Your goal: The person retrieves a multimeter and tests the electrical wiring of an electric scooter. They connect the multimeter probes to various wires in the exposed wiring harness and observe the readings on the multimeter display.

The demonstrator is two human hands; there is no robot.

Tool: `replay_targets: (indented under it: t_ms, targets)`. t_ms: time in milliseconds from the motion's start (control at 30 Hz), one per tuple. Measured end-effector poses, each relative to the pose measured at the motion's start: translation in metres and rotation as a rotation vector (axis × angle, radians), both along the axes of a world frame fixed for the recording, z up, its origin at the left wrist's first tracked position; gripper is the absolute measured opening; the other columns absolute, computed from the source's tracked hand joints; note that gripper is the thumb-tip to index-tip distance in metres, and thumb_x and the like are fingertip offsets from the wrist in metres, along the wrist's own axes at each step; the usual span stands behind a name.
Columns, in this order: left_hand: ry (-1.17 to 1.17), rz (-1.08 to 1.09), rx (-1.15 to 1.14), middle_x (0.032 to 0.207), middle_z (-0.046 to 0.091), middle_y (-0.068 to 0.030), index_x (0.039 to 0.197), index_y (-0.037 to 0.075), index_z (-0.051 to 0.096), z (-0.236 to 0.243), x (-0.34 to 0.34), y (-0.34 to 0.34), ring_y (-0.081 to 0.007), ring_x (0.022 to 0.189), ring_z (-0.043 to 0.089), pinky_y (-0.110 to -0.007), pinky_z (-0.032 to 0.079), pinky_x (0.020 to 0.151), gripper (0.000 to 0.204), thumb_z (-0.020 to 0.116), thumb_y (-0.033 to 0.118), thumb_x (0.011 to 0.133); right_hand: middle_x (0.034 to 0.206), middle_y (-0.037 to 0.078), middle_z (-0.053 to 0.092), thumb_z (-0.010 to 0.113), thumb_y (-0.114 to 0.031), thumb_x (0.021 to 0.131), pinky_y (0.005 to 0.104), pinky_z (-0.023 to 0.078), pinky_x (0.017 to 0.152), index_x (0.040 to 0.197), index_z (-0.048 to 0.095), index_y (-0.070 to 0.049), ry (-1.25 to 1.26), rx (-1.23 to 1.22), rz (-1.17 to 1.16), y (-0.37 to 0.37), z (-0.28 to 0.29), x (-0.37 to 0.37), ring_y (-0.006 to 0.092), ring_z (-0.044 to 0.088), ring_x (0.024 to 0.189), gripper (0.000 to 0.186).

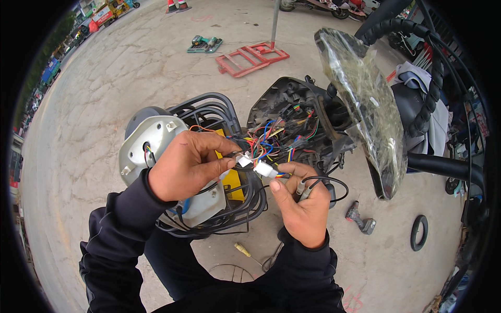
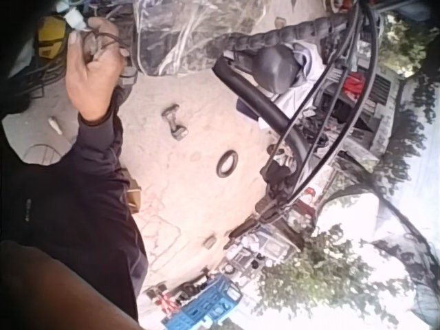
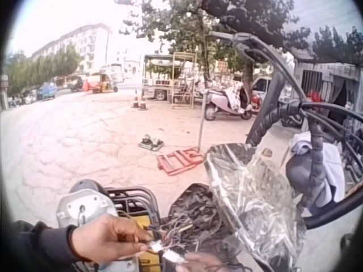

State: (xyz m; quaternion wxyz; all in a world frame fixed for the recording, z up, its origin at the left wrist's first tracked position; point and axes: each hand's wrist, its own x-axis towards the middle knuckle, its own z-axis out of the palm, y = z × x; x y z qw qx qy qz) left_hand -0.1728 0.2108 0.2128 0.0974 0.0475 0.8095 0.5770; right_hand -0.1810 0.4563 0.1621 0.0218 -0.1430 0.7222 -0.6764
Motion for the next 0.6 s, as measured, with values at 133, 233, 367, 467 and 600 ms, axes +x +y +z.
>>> replay_targets:
  t_ms: [133, 233, 367, 467, 600]
  targets:
    - [-0.097, 0.052, 0.077, 0.094, 0.072, -0.0066, 0.116, -0.008, 0.070, 0.001, 0.000, 0.001, -0.0071, 0.079, 0.066, -0.022, 0.053, 0.065, 0.020, 0.066, -0.003, 0.097, 0.076, 0.008, 0.064, 0.059, -0.025, 0.105, 0.0277, 0.045, 0.059, 0.104, 0.066, 0.006, -0.165, -0.434, 0.121, 0.010, 0.011, 0.009, 0.0120, 0.059, 0.066, 0.032]
    - [-0.061, 0.071, 0.158, 0.086, 0.070, -0.0044, 0.114, -0.007, 0.071, -0.002, -0.001, 0.003, -0.0064, 0.075, 0.064, -0.023, 0.053, 0.066, 0.019, 0.065, -0.005, 0.097, 0.081, 0.017, 0.066, 0.047, -0.035, 0.108, 0.0342, 0.049, 0.065, 0.094, 0.065, 0.009, -0.087, -0.557, 0.131, 0.009, 0.009, 0.011, 0.0208, 0.062, 0.071, 0.050]
    - [-0.030, 0.050, 0.128, 0.087, 0.072, -0.0058, 0.114, -0.009, 0.070, -0.004, -0.002, 0.000, -0.0082, 0.078, 0.066, -0.024, 0.056, 0.072, 0.019, 0.065, -0.006, 0.097, 0.079, 0.020, 0.063, 0.039, -0.041, 0.108, 0.0353, 0.047, 0.065, 0.085, 0.063, 0.007, 0.047, -0.480, 0.061, 0.009, 0.002, 0.007, 0.0227, 0.059, 0.070, 0.058]
    - [-0.012, 0.044, 0.132, 0.089, 0.073, -0.0065, 0.114, -0.009, 0.069, -0.007, -0.003, 0.000, -0.0087, 0.080, 0.067, -0.024, 0.057, 0.075, 0.018, 0.064, -0.006, 0.097, 0.067, 0.015, 0.055, 0.035, -0.045, 0.110, 0.0314, 0.041, 0.053, 0.088, 0.060, 0.006, 0.022, -0.365, -0.094, 0.009, 0.000, 0.005, 0.0188, 0.051, 0.057, 0.061]
    - [-0.015, 0.025, 0.174, 0.093, 0.073, -0.0076, 0.114, -0.008, 0.069, -0.008, -0.003, -0.001, -0.0100, 0.086, 0.070, -0.024, 0.057, 0.079, 0.018, 0.063, -0.008, 0.096, 0.069, 0.013, 0.059, 0.045, -0.049, 0.109, 0.0271, 0.038, 0.048, 0.100, 0.060, 0.005, -0.106, -0.413, -0.224, 0.006, 0.000, 0.007, 0.0135, 0.048, 0.052, 0.057]
